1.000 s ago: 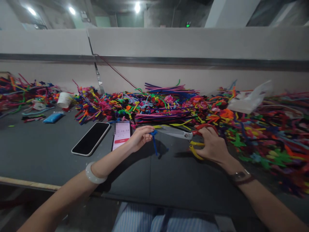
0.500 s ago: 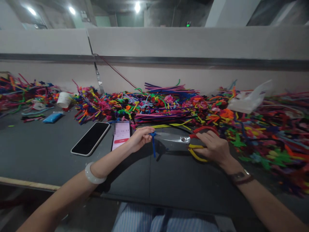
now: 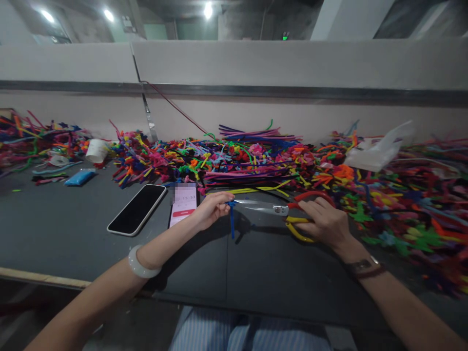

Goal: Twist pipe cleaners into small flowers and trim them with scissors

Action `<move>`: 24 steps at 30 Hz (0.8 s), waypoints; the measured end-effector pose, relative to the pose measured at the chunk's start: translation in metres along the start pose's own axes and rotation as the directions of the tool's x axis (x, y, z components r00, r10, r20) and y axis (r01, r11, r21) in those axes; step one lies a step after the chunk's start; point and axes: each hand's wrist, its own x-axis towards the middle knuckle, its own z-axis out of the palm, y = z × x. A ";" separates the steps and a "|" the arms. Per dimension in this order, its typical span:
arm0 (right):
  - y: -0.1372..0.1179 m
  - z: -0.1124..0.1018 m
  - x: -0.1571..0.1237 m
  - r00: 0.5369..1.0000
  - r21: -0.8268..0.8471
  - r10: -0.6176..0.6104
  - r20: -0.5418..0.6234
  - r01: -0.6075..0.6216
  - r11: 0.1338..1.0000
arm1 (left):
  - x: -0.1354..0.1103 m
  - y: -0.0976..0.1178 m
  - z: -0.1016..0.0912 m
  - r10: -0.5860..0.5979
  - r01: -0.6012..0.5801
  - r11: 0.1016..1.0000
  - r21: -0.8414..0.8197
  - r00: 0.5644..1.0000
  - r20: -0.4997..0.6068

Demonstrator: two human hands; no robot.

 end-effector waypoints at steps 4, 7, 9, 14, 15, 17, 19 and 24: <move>0.000 0.001 0.000 1.000 0.037 0.024 0.020 -0.024 0.999 | -0.001 0.001 0.000 -0.001 0.001 1.000 0.011 1.000 0.010; 0.000 0.000 0.000 1.000 0.034 -0.010 -0.010 0.011 0.999 | -0.001 0.001 0.000 0.002 -0.003 1.000 0.029 1.000 0.023; 0.001 0.000 0.001 0.999 0.019 -0.041 -0.035 0.042 0.999 | 0.000 0.001 0.001 0.007 -0.007 0.999 0.033 1.000 0.024; 0.001 0.000 0.000 0.999 0.018 -0.045 -0.017 0.045 0.999 | 0.000 0.001 0.000 0.002 -0.002 0.999 0.049 1.000 0.009; 0.002 0.000 0.000 0.999 0.013 -0.041 -0.007 0.041 0.999 | 0.000 0.000 0.000 0.003 -0.004 0.998 0.056 1.000 0.008; 0.002 0.001 0.000 0.999 0.007 -0.032 0.010 0.032 0.999 | 0.001 0.000 -0.001 0.009 -0.010 0.998 0.069 1.000 0.010; 0.002 0.000 -0.001 0.999 0.011 -0.024 0.023 0.023 1.000 | 0.002 -0.001 -0.002 0.013 -0.014 0.997 0.077 1.000 0.010; 0.002 -0.001 0.001 0.998 0.005 -0.058 -0.017 0.058 0.998 | 0.002 -0.001 -0.001 0.004 -0.005 0.997 0.080 1.000 0.013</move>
